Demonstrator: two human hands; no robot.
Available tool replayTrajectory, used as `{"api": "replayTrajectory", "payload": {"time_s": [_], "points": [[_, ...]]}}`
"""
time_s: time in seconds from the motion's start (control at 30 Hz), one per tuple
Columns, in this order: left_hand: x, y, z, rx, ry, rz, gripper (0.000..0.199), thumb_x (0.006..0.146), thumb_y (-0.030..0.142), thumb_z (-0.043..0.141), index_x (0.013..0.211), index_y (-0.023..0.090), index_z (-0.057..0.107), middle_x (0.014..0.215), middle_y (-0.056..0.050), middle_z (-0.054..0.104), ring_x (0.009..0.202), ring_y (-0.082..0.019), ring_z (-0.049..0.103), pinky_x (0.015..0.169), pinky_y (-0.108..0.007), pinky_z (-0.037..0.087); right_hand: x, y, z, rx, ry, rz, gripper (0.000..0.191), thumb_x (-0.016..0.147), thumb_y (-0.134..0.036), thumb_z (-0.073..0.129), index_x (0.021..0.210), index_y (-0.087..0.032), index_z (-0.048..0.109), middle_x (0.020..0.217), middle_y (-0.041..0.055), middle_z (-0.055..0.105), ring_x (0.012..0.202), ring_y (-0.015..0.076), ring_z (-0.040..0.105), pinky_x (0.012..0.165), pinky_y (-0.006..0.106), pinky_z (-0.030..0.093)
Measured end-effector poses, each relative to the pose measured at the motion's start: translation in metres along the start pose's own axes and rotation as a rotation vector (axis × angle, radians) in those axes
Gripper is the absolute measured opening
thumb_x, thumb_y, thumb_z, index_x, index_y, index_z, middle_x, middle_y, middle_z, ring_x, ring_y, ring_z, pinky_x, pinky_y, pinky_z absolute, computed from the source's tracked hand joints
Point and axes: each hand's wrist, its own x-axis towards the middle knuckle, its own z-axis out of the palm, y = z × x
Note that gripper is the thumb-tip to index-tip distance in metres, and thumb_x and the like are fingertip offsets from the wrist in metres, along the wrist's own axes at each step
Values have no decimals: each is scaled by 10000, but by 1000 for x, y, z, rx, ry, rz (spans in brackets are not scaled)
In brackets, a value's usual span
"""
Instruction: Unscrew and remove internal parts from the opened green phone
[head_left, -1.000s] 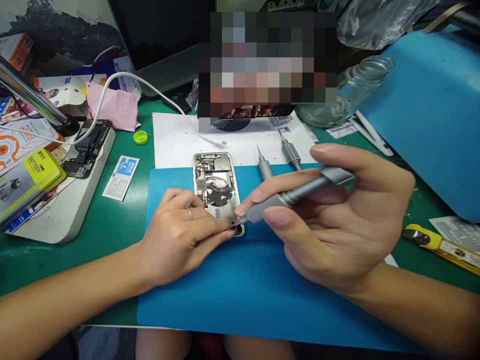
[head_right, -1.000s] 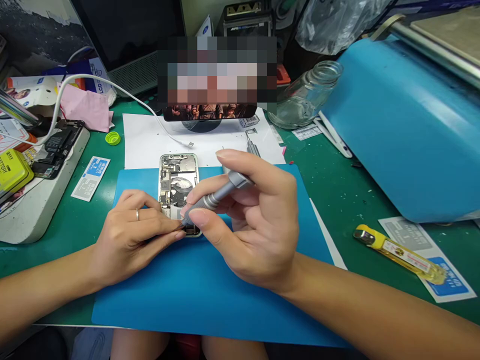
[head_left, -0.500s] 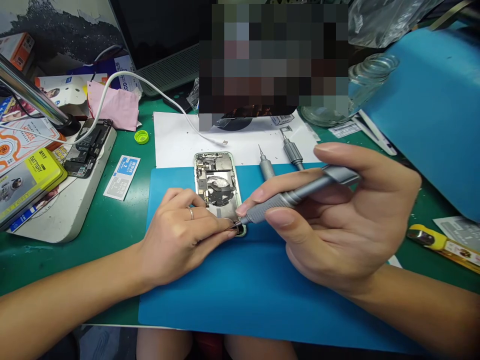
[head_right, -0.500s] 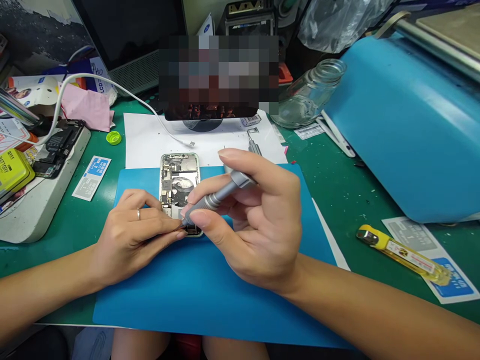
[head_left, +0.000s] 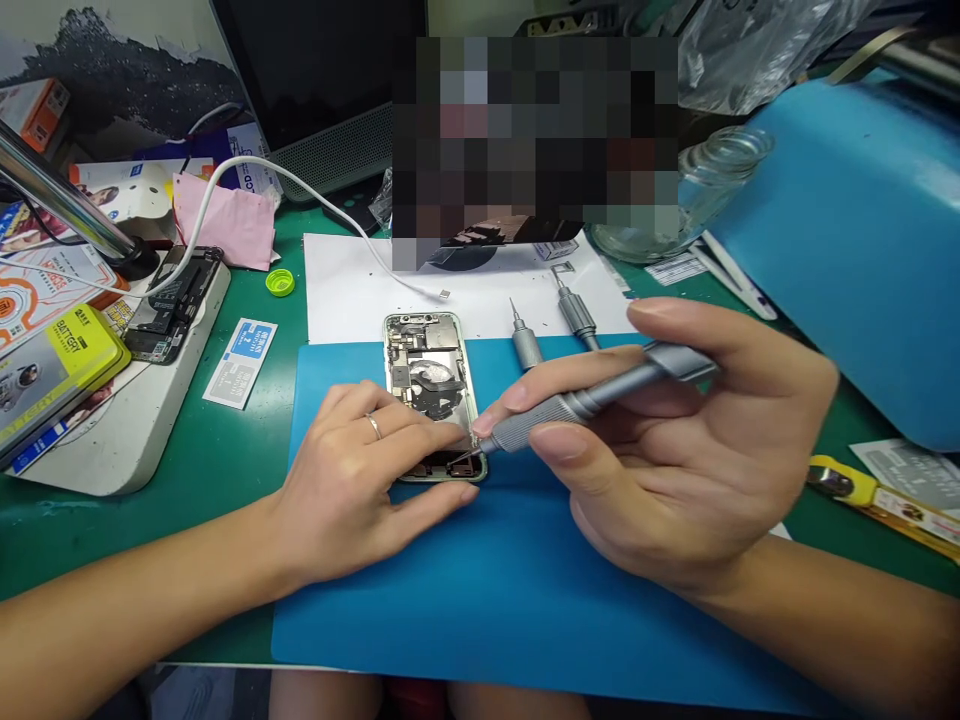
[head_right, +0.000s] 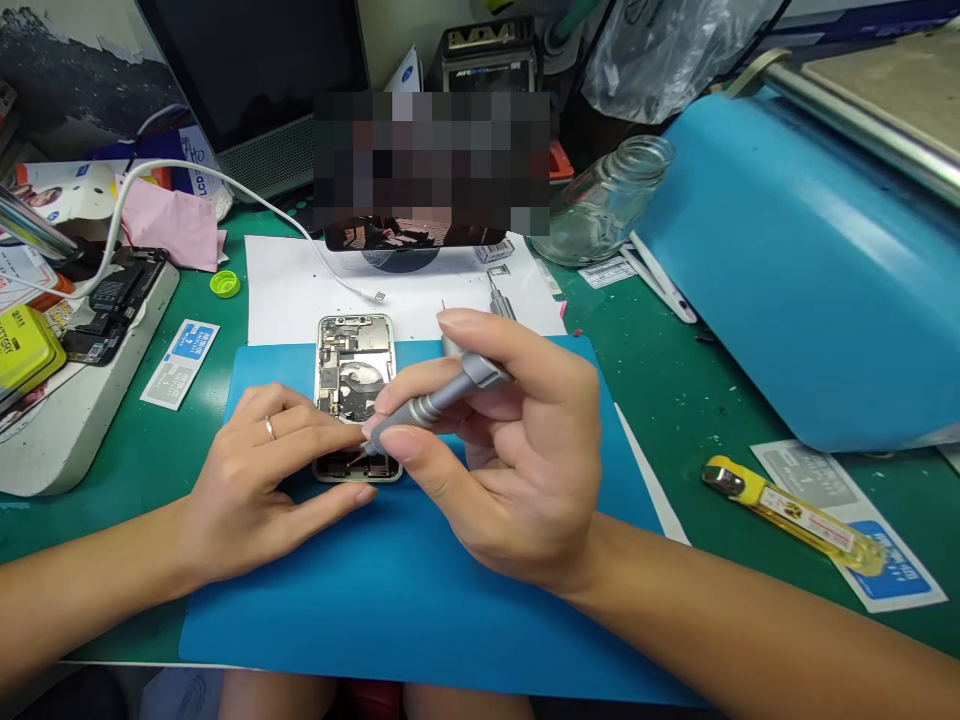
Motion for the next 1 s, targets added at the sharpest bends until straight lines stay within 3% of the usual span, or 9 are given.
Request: {"api": "replayTrajectory", "payload": {"time_s": [0.2,0.3,0.4,0.57,0.63,0.73,0.8,0.93,1.0], "points": [[-1,1,0,51,-73,-49,276,946,337,720,1174,181,714,1057,-66,710,942,-231,542,799,-401,410,6,-1,-8,-75,-83,-58,737,823,63,648,1453,-313,570,1045,11,712,716,152,757,577,244,675],[-1,1,1,35,-71,-72,196,981,209,620,1143,204,731,1025,-64,697,909,-218,521,780,-401,406,8,0,-10,-112,-110,-72,750,840,20,657,1501,-312,528,1027,26,720,688,167,759,495,240,647],[2,1,1,-2,-61,-123,255,991,116,535,1089,206,753,1025,-69,690,952,-221,530,807,-411,417,8,0,-9,-157,-90,-55,709,874,-11,626,1499,-333,532,1065,32,724,667,170,757,454,241,624],[6,1,1,-23,-69,-172,203,987,163,583,1005,230,775,1030,-57,686,994,-230,531,847,-431,415,6,3,-9,-165,-96,-79,772,836,14,661,1518,-315,514,1266,48,675,709,144,765,491,215,635],[6,1,2,-44,-76,-182,203,970,153,592,999,232,777,1023,-50,686,988,-228,527,848,-430,411,7,3,-10,-164,-115,-84,779,839,-1,672,1529,-321,500,1195,44,710,685,154,761,471,224,631],[8,1,2,-66,-83,-197,199,948,147,602,992,230,778,1025,-49,683,1001,-232,527,847,-430,403,12,1,-13,-192,-197,-122,750,856,-29,678,1541,-269,491,860,21,741,593,173,731,443,244,621],[8,1,2,-57,-86,-202,188,952,160,606,976,230,779,1027,-48,681,1000,-232,526,834,-426,391,15,-1,-16,-225,-249,-168,732,862,-39,681,1545,-213,485,747,17,721,573,180,721,456,249,630],[9,0,2,-43,-93,-207,186,960,179,613,964,247,786,1036,-45,683,995,-231,518,827,-426,375,15,-4,-21,-295,-324,-236,779,855,-37,697,1575,-138,416,782,54,753,639,190,742,495,244,647],[9,0,1,-54,-103,-211,185,949,181,625,947,261,792,1035,-42,685,1006,-237,516,837,-434,370,13,-6,-21,-313,-340,-193,821,836,-39,726,1582,-177,411,800,48,769,659,189,745,536,250,663]]}}
